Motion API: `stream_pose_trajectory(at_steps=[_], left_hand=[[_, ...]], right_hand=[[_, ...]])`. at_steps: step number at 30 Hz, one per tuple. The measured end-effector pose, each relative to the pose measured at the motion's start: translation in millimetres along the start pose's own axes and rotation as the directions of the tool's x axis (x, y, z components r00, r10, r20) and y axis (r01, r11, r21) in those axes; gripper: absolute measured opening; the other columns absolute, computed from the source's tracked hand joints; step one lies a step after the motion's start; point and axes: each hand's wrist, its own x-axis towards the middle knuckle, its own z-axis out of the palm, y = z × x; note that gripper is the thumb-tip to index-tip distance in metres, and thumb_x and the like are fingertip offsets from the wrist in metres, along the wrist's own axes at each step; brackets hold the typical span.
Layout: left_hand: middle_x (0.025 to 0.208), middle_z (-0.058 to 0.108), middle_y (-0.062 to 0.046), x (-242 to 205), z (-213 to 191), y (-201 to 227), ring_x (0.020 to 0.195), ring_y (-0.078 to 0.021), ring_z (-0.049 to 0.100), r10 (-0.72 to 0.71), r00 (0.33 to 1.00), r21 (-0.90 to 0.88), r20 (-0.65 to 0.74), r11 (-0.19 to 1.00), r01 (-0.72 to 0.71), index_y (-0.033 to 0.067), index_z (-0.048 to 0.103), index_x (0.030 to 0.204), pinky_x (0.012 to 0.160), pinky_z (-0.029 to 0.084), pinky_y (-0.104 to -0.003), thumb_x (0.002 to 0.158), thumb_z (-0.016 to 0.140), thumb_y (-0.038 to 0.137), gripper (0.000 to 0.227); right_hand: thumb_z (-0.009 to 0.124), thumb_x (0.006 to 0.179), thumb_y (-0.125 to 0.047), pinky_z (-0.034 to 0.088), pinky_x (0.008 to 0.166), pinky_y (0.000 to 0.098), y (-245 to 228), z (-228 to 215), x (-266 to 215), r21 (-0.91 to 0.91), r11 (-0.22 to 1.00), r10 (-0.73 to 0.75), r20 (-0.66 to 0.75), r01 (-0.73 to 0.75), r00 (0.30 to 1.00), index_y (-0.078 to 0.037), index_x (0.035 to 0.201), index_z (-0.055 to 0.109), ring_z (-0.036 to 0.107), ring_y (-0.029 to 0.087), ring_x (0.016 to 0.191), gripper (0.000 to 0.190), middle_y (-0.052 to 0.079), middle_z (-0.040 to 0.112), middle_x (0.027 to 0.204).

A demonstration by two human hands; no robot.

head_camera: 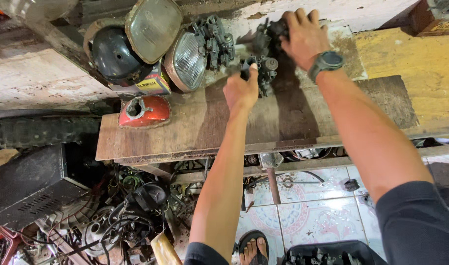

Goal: The person assembles small mechanical engine parts, including a cylinder head and piston, on their lap. They use a screwdriver to tighten components and place the assembled parts onto a wooden workbench.

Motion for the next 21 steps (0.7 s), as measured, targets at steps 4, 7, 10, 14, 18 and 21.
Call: stream_pose_trajectory(at_steps=[4,7,10,14,18,21], left_hand=[[0.105,0.063,-0.021,4,4,9,0.113,-0.0387,0.049,-0.039,0.999,0.019,0.034,0.999,0.038,-0.0010,0.061,0.107,0.085,0.047,-0.052,0.082,0.038,0.058,0.069],[0.095,0.066,-0.020,16,14,6,0.100,-0.0373,0.059,-0.029,1.000,0.054,-0.010,0.998,0.029,-0.0033,0.063,0.095,0.074,0.051,-0.050,0.083,0.039,0.058,0.068],[0.092,0.066,-0.023,22,17,9,0.096,-0.0431,0.060,-0.001,0.997,0.078,-0.072,0.997,0.006,-0.0021,0.066,0.092,0.076,0.048,-0.052,0.080,0.036,0.062,0.072],[0.093,0.066,-0.022,11,11,20,0.097,-0.0399,0.060,-0.061,0.995,0.017,-0.083,0.998,0.063,0.0043,0.065,0.091,0.077,0.050,-0.050,0.080,0.042,0.062,0.063],[0.113,0.061,-0.022,5,3,10,0.107,-0.0371,0.057,-0.034,0.997,-0.059,-0.067,0.998,0.030,0.0068,0.054,0.128,0.077,0.055,-0.049,0.084,0.044,0.053,0.064],[0.103,0.067,-0.022,24,17,-28,0.101,-0.0403,0.061,0.226,0.956,0.058,-0.189,0.974,-0.219,0.0024,0.065,0.110,0.091,0.044,-0.046,0.086,0.040,0.053,0.061]], right_hand=[[0.070,0.089,-0.025,0.051,0.057,0.0598,35,17,-14,-0.121,0.992,-0.035,-0.138,0.018,0.990,-0.007,0.121,0.049,0.041,0.039,0.101,0.042,0.015,0.048,0.111],[0.069,0.093,-0.023,0.050,0.055,0.0614,41,15,-20,-0.101,0.995,-0.020,-0.126,0.008,0.992,-0.007,0.120,0.048,0.040,0.040,0.097,0.038,0.016,0.046,0.112],[0.067,0.098,-0.023,0.047,0.070,0.0761,42,19,-22,-0.040,0.999,0.005,-0.120,-0.010,0.993,-0.010,0.132,0.043,0.034,0.047,0.110,0.043,0.019,0.041,0.124],[0.061,0.095,-0.026,0.047,0.061,0.0668,34,-2,-24,-0.110,0.994,0.010,-0.070,-0.018,0.997,-0.019,0.134,0.043,0.038,0.045,0.102,0.043,0.019,0.039,0.123],[0.055,0.079,-0.027,0.037,0.088,0.0671,-4,-42,-28,-0.028,0.996,0.081,-0.184,-0.088,0.980,-0.007,0.130,0.052,0.037,0.043,0.121,0.055,0.027,0.039,0.133],[0.033,0.096,-0.052,0.039,0.072,0.0431,-27,-42,-42,0.116,0.988,-0.085,-0.157,0.104,0.984,-0.002,0.116,0.057,0.044,0.027,0.086,0.059,0.015,0.050,0.097]])
